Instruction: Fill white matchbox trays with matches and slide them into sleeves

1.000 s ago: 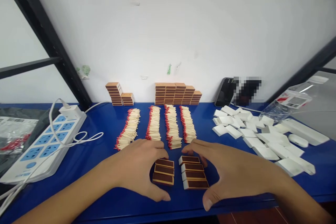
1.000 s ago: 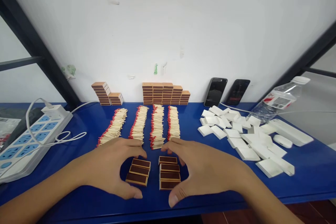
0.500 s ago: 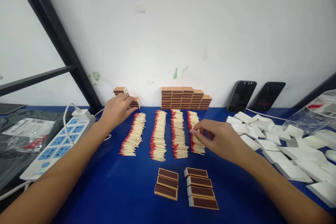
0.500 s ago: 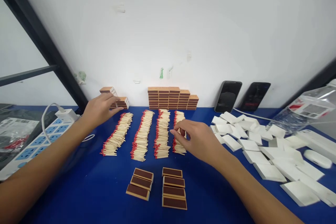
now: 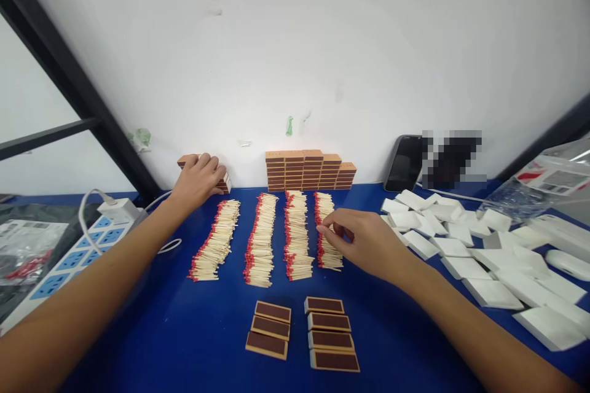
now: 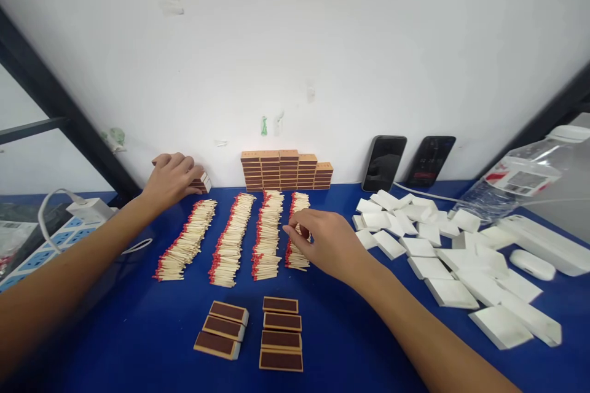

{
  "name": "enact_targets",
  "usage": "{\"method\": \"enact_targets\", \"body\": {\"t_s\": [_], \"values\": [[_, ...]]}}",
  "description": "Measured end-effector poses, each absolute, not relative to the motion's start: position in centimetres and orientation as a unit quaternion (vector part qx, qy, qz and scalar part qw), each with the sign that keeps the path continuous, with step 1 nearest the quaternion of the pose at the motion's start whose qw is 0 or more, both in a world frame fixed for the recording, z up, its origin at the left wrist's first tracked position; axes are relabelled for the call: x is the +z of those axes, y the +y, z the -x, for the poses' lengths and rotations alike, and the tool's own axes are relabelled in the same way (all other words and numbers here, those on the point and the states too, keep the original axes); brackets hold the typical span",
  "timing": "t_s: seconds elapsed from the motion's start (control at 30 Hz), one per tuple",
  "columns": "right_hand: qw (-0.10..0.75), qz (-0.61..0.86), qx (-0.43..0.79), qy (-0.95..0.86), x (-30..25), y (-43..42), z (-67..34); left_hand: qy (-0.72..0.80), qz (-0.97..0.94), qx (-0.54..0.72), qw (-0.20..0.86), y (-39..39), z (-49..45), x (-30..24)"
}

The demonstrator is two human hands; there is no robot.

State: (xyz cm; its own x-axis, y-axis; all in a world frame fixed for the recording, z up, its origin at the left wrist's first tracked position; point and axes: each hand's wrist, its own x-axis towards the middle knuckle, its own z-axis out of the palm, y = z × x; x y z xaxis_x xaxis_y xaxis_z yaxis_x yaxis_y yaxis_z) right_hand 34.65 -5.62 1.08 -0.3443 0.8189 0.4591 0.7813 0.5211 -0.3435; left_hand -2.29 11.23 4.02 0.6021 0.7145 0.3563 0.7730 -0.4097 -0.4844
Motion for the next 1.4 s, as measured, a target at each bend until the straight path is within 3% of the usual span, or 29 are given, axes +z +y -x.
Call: {"method": "enact_targets", "body": {"t_s": [0.47,0.97,1.4], "values": [[0.312,0.473,0.026,-0.824,0.9,-5.5,-34.8,-0.354,0.852,-0.047,0.383,11.8,3.6,2.9],[0.309,0.471,0.076,-0.823,0.6,-5.3,-35.1,-0.298,0.894,-0.122,0.312,12.0,4.2,1.5],[0.31,0.48,0.096,-0.815,0.4,-5.2,-35.1,-0.317,0.885,-0.121,0.319,11.5,4.6,1.7]]}}
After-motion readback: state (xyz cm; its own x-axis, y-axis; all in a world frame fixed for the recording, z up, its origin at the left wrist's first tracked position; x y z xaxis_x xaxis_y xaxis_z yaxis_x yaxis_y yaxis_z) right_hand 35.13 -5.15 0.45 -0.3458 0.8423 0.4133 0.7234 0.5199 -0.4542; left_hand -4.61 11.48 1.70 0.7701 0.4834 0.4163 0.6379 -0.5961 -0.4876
